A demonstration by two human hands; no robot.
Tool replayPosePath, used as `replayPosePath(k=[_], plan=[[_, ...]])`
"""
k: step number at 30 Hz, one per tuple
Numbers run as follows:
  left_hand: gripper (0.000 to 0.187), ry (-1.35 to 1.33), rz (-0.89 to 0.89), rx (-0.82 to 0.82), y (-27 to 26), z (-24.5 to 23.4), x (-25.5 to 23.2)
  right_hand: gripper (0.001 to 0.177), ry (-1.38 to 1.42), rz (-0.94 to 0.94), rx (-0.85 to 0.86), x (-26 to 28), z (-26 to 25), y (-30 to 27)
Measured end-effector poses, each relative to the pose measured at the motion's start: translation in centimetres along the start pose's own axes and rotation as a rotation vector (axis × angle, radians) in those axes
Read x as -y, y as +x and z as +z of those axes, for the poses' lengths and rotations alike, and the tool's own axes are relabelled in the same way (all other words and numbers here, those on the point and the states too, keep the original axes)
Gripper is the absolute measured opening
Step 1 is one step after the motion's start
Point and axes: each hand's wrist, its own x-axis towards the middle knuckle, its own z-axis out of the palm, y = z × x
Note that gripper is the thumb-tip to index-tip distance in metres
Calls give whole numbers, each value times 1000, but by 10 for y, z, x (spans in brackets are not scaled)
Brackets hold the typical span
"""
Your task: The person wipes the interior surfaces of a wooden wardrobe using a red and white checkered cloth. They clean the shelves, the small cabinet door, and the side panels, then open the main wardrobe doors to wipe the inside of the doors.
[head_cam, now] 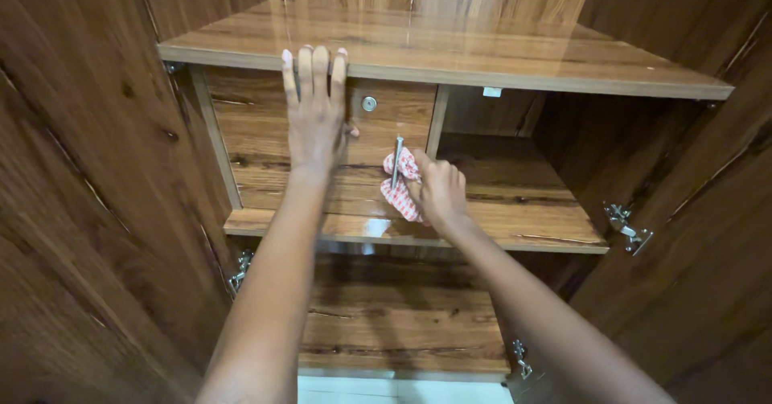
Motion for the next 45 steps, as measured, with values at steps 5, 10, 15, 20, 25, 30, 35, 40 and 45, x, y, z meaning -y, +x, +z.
replayPosePath(k=[5,10,15,20,25,30,35,40,45], plan=[[132,37,10,3,-2,1,0,22,-154,11,113,-4,-3,8],[134,57,4,29,0,-1,0,34,-9,60,-70,11,-25,18],[133,89,3,20,0,-1,-4,26,70,102,-101,13,-20,19],[134,76,11,20,0,2,-3,23,34,65,-144,2,14,-1],[135,118,9,82,2,-1,-3,11,86,124,27,-11,16,1],[135,168,-20,136,5,-10,-8,23,-206,-97,96,-8,-17,4],[134,234,-31,202,6,-19,-13,24,-210,-26,94,-11,-32,1],[132,236,-18,202,8,-25,-12,42,-232,71,28,-12,-38,24],[132,201,-11,194,5,-22,-10,47,-97,234,-151,-5,-41,49]])
